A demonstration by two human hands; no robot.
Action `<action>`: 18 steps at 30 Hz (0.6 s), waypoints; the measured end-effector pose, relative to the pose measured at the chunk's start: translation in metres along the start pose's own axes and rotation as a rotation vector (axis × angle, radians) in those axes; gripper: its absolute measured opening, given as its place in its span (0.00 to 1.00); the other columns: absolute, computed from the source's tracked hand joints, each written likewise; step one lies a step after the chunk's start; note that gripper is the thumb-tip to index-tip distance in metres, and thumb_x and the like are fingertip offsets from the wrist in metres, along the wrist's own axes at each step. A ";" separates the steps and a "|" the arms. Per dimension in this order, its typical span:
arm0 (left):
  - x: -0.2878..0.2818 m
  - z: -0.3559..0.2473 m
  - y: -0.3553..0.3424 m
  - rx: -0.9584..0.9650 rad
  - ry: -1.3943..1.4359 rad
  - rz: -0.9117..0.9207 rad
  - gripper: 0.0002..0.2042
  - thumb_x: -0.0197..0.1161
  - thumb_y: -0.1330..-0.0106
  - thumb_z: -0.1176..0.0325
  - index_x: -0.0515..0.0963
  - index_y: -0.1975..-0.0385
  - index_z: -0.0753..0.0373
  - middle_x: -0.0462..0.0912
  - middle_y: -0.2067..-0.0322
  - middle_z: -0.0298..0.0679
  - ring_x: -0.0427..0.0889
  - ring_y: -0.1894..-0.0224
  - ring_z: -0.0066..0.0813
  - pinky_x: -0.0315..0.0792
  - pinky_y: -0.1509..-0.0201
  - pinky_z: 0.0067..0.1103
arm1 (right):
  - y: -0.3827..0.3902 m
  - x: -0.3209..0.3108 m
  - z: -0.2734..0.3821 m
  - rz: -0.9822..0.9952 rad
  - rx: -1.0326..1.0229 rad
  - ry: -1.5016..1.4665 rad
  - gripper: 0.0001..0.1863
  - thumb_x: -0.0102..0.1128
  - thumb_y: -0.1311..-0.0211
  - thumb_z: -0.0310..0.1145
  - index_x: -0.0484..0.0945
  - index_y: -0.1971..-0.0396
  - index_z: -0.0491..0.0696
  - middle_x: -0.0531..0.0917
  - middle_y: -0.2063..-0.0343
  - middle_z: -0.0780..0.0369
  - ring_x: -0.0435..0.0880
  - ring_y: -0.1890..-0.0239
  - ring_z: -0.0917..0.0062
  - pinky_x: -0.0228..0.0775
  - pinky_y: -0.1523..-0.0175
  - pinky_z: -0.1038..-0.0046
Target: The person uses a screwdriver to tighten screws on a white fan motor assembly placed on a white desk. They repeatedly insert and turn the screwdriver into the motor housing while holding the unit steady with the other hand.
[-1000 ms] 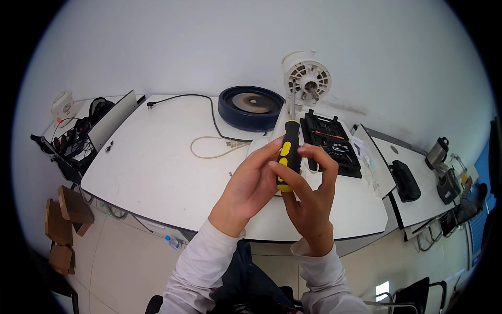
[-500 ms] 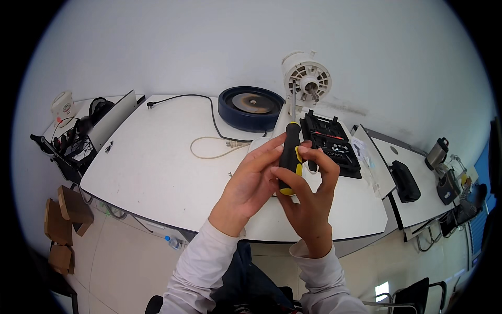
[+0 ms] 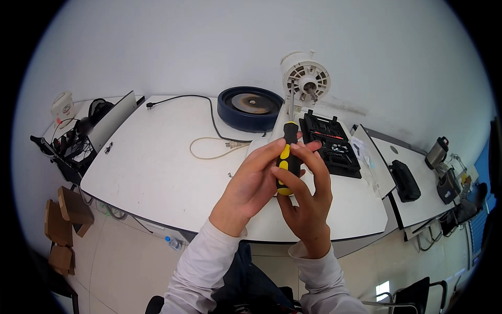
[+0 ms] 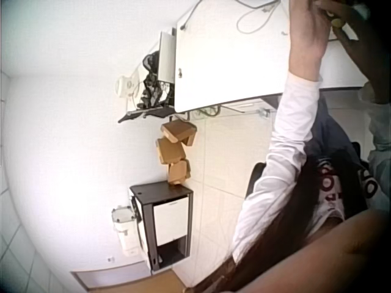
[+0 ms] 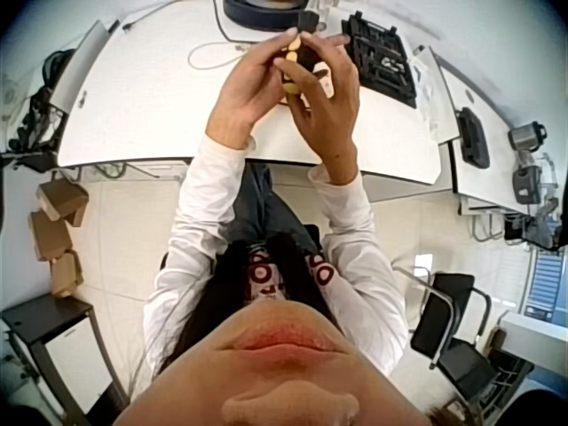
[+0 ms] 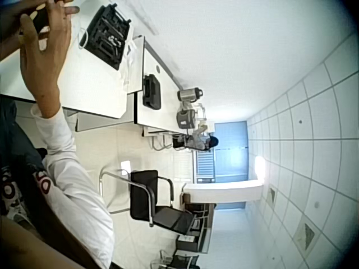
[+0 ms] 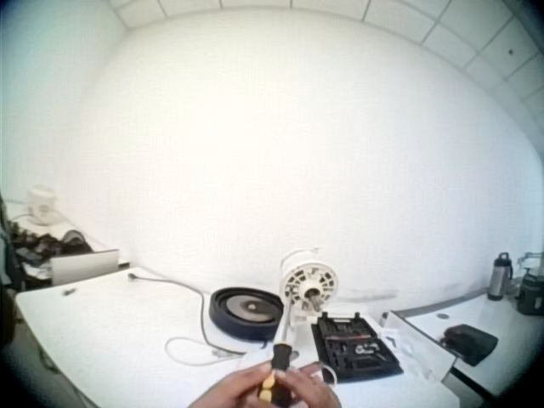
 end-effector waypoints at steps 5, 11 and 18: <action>0.002 0.000 0.002 0.006 -0.023 -0.001 0.24 0.45 0.28 0.58 0.60 0.38 0.68 0.66 0.40 0.55 0.67 0.39 0.41 0.61 0.36 0.35 | 0.000 -0.001 0.000 0.026 -0.026 0.036 0.18 0.64 0.54 0.25 0.81 0.59 0.56 0.75 0.48 0.60 0.74 0.44 0.61 0.65 0.43 0.57; 0.005 0.001 0.002 0.007 -0.048 0.005 0.25 0.45 0.28 0.58 0.61 0.37 0.67 0.67 0.40 0.55 0.68 0.39 0.40 0.62 0.37 0.34 | 0.003 -0.004 0.000 0.019 -0.032 0.045 0.18 0.64 0.55 0.24 0.81 0.60 0.56 0.76 0.49 0.59 0.75 0.44 0.59 0.66 0.43 0.57; 0.009 0.000 0.005 0.013 -0.063 -0.008 0.25 0.45 0.29 0.57 0.61 0.37 0.67 0.67 0.41 0.54 0.69 0.40 0.39 0.63 0.38 0.34 | 0.002 -0.005 0.000 0.007 -0.056 0.029 0.20 0.64 0.56 0.23 0.81 0.60 0.55 0.76 0.50 0.58 0.75 0.45 0.59 0.67 0.43 0.56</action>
Point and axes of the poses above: each hand's wrist, its own y-axis away from the middle knuckle, its own x-axis out of the palm, z = x × y, the point moved 4 cm from there along -y, towards the middle knuckle
